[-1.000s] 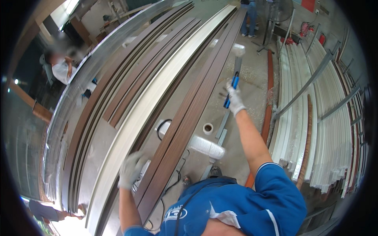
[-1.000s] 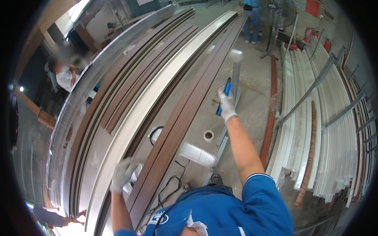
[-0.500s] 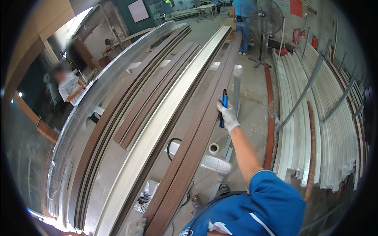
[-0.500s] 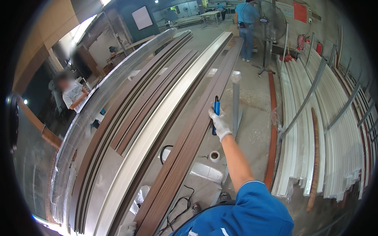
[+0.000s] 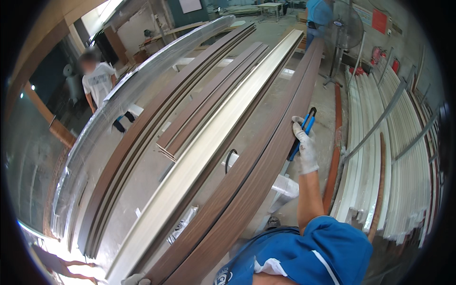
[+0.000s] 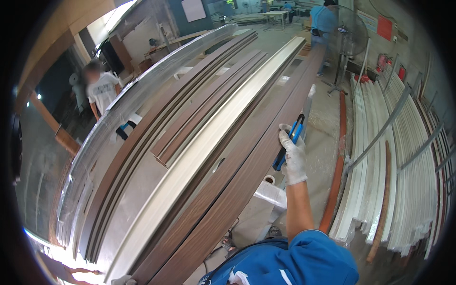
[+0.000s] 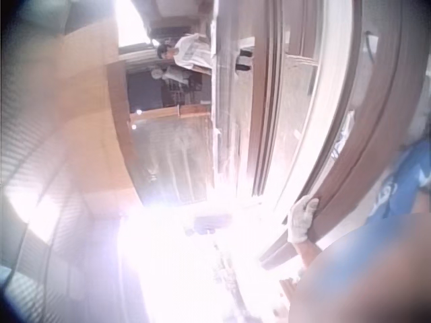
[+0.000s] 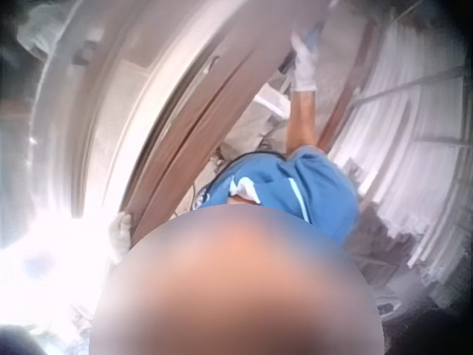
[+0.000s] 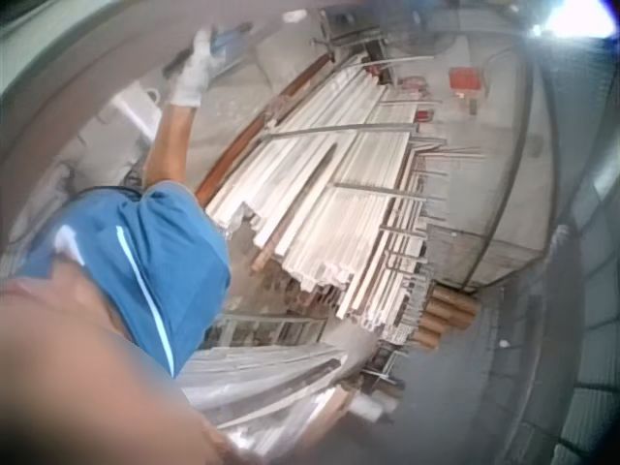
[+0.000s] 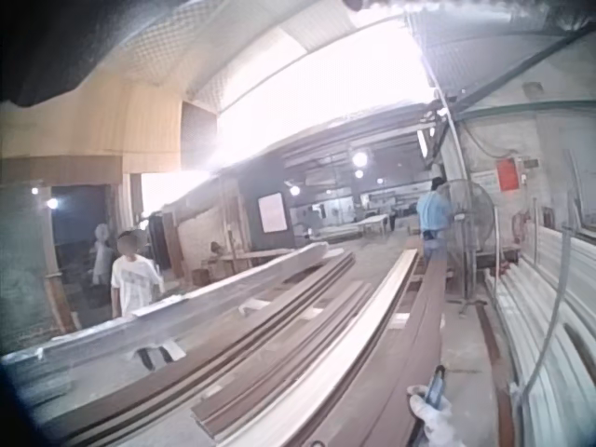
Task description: The person inserts a black rubber seal strip into a groove along the edge of long wooden planks using a blue-handled tool. They repeatedly position the strip, press it into place, and move to the next plank.
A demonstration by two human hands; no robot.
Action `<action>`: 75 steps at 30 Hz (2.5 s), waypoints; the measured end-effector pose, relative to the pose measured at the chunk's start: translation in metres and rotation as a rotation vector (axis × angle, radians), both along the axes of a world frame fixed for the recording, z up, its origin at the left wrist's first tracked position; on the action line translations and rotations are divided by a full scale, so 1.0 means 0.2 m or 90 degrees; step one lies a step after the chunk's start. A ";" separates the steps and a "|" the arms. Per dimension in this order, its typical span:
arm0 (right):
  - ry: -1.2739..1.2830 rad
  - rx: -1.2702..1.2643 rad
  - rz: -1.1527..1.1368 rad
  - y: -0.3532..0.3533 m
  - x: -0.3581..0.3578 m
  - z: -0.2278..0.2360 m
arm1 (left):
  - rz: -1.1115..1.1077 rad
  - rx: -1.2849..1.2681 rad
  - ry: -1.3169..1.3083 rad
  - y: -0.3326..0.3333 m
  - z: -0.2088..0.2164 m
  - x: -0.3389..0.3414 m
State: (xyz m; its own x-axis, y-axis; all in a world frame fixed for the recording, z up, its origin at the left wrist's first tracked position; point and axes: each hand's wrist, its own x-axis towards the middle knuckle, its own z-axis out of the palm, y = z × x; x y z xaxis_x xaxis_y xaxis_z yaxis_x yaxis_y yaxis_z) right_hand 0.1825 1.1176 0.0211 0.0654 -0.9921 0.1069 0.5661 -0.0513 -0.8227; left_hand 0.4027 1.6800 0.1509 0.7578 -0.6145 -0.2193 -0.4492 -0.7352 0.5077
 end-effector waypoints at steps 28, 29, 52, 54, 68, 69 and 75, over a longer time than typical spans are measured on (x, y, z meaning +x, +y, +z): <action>0.070 -0.013 0.272 0.50 1.61 0.23 | 0.119 0.041 0.021 0.71 -0.08 0.97; 0.067 -0.012 0.279 0.50 1.65 0.21 | 0.128 0.046 0.018 0.73 -0.08 0.98; 0.252 -0.001 0.306 -0.12 2.75 0.09 | 0.154 0.130 -0.190 0.38 -0.24 2.42; 0.268 0.014 0.286 -0.20 2.83 0.05 | 0.110 0.096 -0.211 0.29 -0.29 2.51; 0.376 0.034 0.316 -0.49 3.01 -0.05 | 0.145 0.171 -0.311 -0.02 -0.41 2.56; 0.396 0.051 0.323 -0.50 2.99 -0.06 | 0.141 0.180 -0.348 -0.03 -0.40 2.50; 0.412 -0.021 0.331 -0.53 2.99 -0.10 | -0.021 0.027 -0.525 -0.09 -0.30 2.16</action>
